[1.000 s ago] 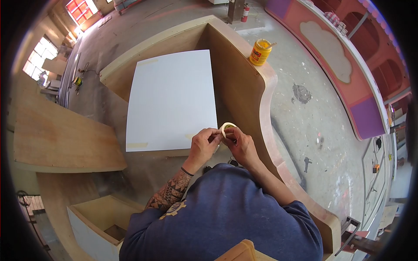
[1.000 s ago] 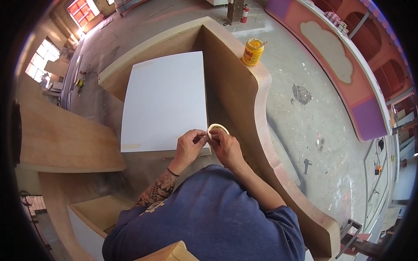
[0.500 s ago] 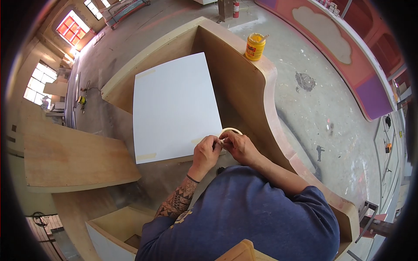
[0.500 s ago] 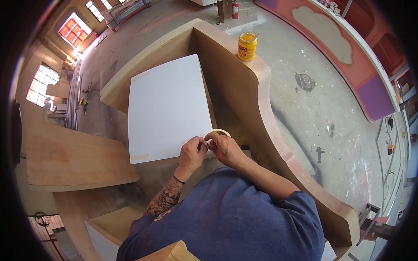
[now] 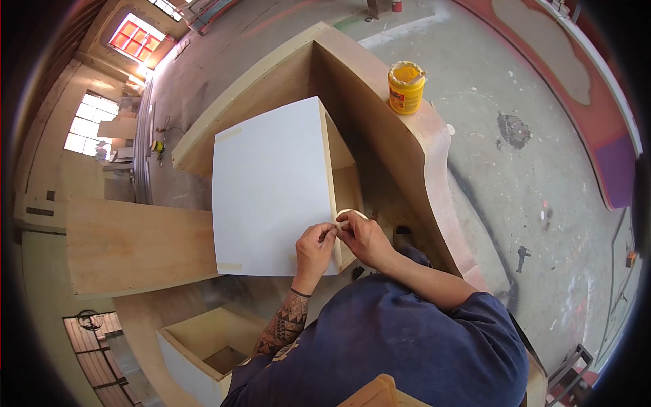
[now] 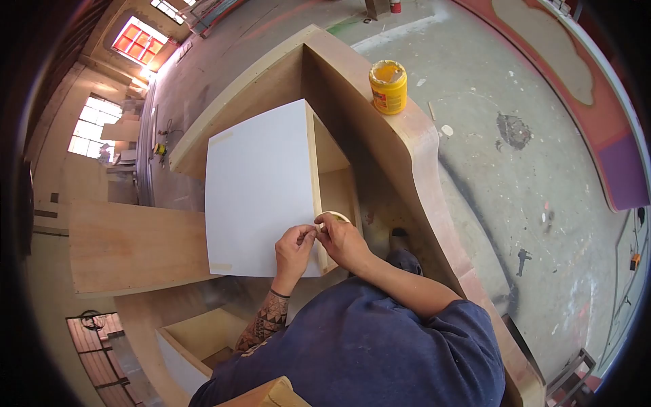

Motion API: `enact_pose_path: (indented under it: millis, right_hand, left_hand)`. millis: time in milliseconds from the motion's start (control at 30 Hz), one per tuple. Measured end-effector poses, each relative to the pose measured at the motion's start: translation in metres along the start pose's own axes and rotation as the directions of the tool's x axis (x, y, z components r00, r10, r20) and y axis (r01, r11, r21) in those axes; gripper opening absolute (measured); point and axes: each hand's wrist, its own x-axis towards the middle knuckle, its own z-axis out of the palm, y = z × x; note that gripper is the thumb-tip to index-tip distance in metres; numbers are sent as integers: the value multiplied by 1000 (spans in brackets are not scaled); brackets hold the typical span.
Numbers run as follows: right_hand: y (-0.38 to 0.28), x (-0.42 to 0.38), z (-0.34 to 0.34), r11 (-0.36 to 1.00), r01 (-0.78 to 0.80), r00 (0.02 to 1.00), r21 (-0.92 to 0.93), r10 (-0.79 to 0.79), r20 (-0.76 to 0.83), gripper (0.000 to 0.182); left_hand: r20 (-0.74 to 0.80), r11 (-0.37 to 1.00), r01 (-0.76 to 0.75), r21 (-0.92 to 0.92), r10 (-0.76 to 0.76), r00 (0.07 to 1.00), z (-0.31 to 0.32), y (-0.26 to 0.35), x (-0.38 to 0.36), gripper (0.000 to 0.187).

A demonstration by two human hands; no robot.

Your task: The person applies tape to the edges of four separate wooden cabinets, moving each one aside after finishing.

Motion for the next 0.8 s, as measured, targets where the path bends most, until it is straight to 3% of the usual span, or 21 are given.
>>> enact_pose_path:
  millis: [100, 167, 233, 300, 367, 433, 500, 533, 600, 633, 700, 733, 800]
  right_hand:
    - [9, 12, -20, 998, 55, 992, 41, -59, 112, 27]
    - [13, 24, -36, 995, 35, 987, 88, -49, 156, 26]
    - [21, 38, -50, 983, 133, 966, 124, -156, 204, 27]
    - [24, 45, -57, 981, 98, 961, 168, -137, 239, 27]
    - [27, 52, -61, 976, 62, 954, 207, -119, 277, 28]
    - [35, 70, -68, 986, 124, 956, 115, -149, 253, 30]
    - [39, 74, -68, 984, 139, 950, 114, -164, 265, 33]
    - [41, 77, -69, 982, 155, 945, 106, -178, 273, 36]
    - [50, 74, -71, 986, 167, 938, 19, -165, 305, 37]
    - [51, 74, -74, 982, 176, 932, -67, -144, 333, 39]
    - [51, 79, -82, 978, 182, 895, -98, -124, 429, 40]
    - [49, 81, -83, 976, 182, 850, -121, -95, 517, 41]
    - [44, 84, -80, 974, 200, 853, -110, -118, 508, 40]
  left_hand:
    - [27, 990, 126, 62, -128, 991, 3, 19, 8, 12]
    - [26, 989, 134, 67, -136, 990, 10, 26, 17, 13]
    - [24, 985, 147, 87, -150, 988, 19, 35, 28, 13]
    - [36, 956, 63, 285, -76, 996, 23, 40, 32, 14]
    - [58, 945, 43, 324, -66, 996, 26, 37, 38, 15]
    - [77, 937, 11, 350, -40, 996, 32, 25, 56, 16]
    - [118, 948, 187, 257, -222, 968, 31, 18, 63, 19]
    - [113, 949, 185, 256, -220, 969, 28, 15, 68, 19]
    - [140, 859, 509, -51, -498, 856, 21, 9, 77, 20]
    - [137, 861, 505, -57, -494, 859, 15, 0, 80, 20]
    - [306, 807, 527, -266, -447, 840, 5, -8, 86, 24]
    - [302, 806, 522, -277, -443, 844, 2, -7, 87, 24]
    - [369, 834, 493, -248, -389, 844, -5, -3, 94, 24]
